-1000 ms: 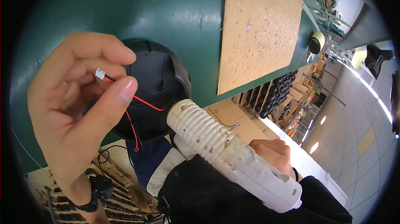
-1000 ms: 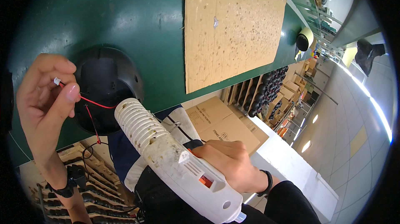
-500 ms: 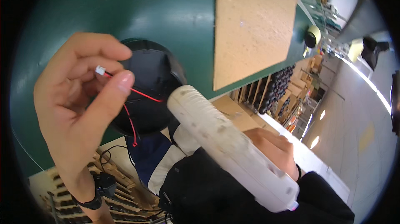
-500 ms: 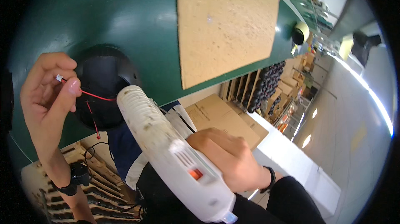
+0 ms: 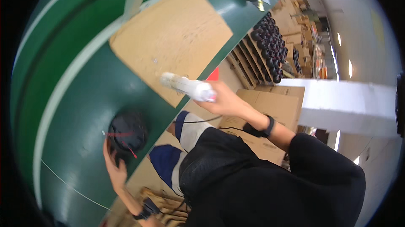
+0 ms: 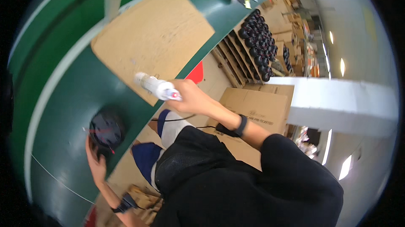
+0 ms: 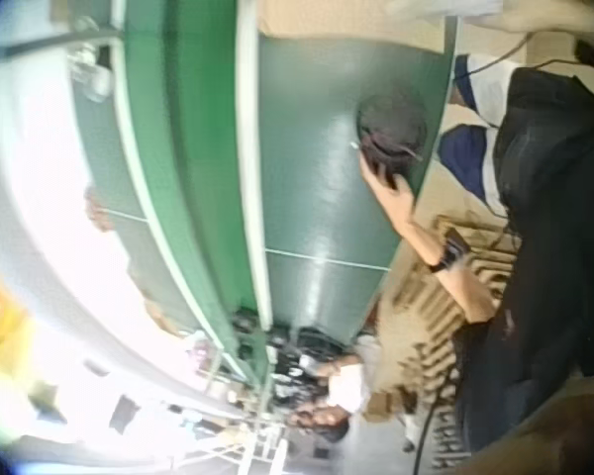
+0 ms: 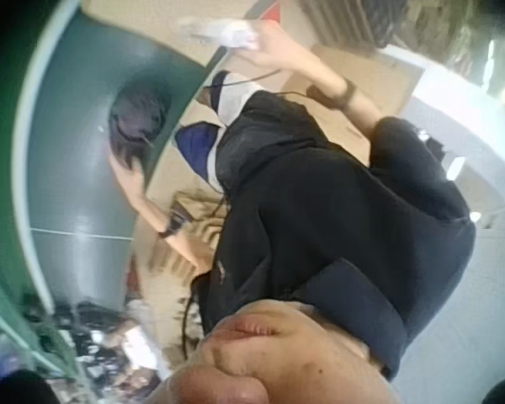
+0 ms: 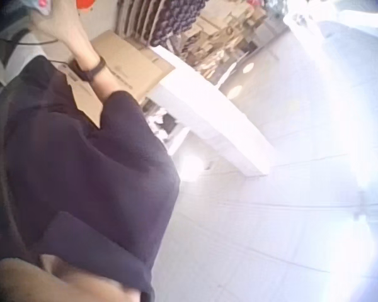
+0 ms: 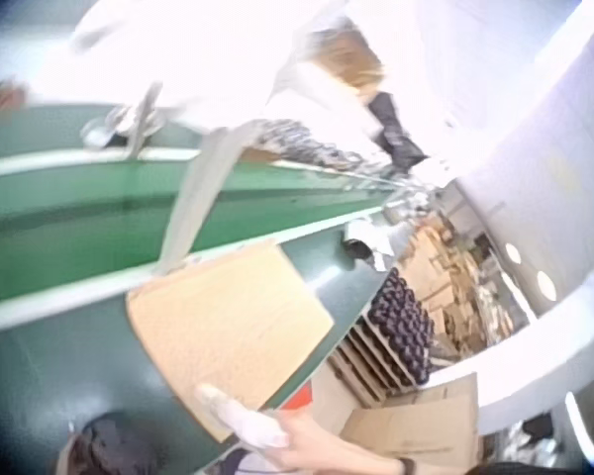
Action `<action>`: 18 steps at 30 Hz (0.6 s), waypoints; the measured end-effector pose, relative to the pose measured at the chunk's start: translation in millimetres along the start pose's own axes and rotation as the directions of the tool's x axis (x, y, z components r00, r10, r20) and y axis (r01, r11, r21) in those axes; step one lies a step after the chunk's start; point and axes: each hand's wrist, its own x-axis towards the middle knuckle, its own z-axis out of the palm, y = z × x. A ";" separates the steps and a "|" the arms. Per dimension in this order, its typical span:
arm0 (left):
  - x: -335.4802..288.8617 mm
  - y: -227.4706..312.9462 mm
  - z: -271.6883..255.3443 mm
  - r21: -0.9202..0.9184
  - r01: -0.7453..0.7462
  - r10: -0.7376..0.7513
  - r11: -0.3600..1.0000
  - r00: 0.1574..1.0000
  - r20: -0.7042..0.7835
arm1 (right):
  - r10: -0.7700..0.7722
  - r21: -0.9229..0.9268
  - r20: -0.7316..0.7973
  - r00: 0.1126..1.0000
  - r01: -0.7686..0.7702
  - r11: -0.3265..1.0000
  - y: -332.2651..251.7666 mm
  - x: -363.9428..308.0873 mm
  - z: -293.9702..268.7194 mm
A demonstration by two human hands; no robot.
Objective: Applying glue to plastic housings and securing internal wires using a glue gun.
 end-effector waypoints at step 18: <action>18.3 21.5 30.1 0.415 -0.486 0.523 0.769 0.852 0.028 | -0.196 -0.360 -0.550 0.812 -0.019 0.933 142.4 47.9 39.2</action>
